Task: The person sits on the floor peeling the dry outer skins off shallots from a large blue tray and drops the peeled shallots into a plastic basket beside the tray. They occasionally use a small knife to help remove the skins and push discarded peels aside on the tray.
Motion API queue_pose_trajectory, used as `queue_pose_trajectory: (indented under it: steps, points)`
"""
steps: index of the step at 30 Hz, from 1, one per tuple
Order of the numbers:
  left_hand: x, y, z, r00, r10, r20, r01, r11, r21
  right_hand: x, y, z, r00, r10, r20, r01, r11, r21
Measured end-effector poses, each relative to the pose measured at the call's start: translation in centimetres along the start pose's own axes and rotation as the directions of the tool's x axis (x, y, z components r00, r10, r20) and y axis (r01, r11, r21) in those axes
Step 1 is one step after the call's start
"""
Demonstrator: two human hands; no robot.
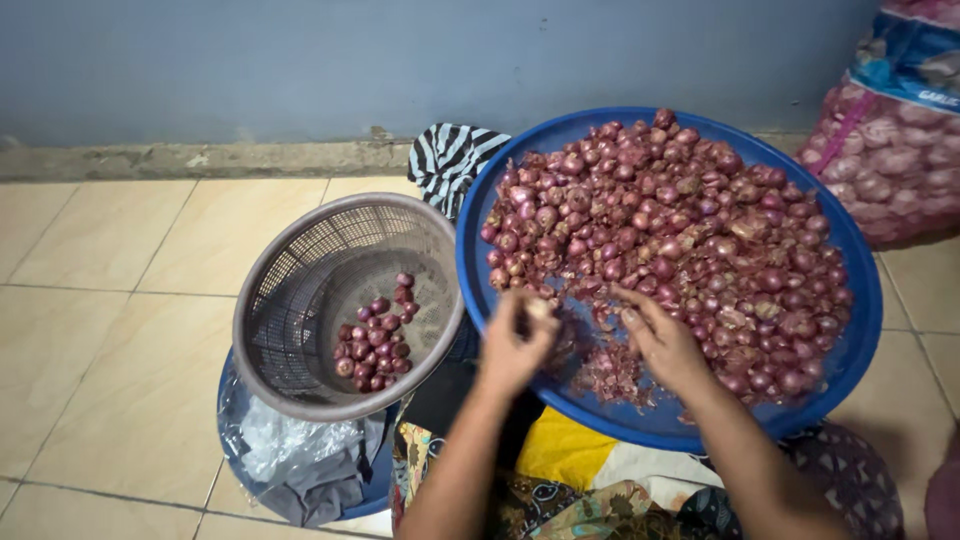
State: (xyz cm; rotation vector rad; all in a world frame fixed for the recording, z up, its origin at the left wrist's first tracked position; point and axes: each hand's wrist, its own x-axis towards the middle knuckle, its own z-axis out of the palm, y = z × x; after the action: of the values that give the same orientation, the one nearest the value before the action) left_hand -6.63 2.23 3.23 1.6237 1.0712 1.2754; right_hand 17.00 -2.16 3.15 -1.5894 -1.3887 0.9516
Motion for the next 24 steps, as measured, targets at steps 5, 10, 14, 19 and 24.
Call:
queue_pose_trajectory:
  steps: [5,10,14,19,24]
  points:
    - [2.4,2.6,-9.4,0.904,0.281,-0.322,-0.048,0.815,0.577,0.2,1.7,0.4,0.994,-0.071,-0.078,0.062,0.993,-0.103]
    - [2.2,2.7,-6.7,0.893,0.437,-0.106,-0.235,0.654,0.719,0.7,2.0,0.9,0.993,-0.03,-0.114,0.009,0.984,-0.179]
    - [3.4,-0.6,0.3,0.947,0.287,0.145,-0.313,0.722,0.617,0.0,1.1,0.6,0.992,0.068,-0.102,-0.081,0.989,-0.128]
    - [5.4,-3.8,4.8,0.935,0.128,0.331,-0.349,0.505,0.79,-0.4,0.8,0.7,0.991,-0.013,-0.133,-0.017,0.975,-0.223]
    - [4.4,-4.6,4.2,0.961,0.007,0.275,-0.077,0.967,0.244,0.0,1.6,1.3,0.966,-0.176,-0.192,0.145,0.976,-0.162]
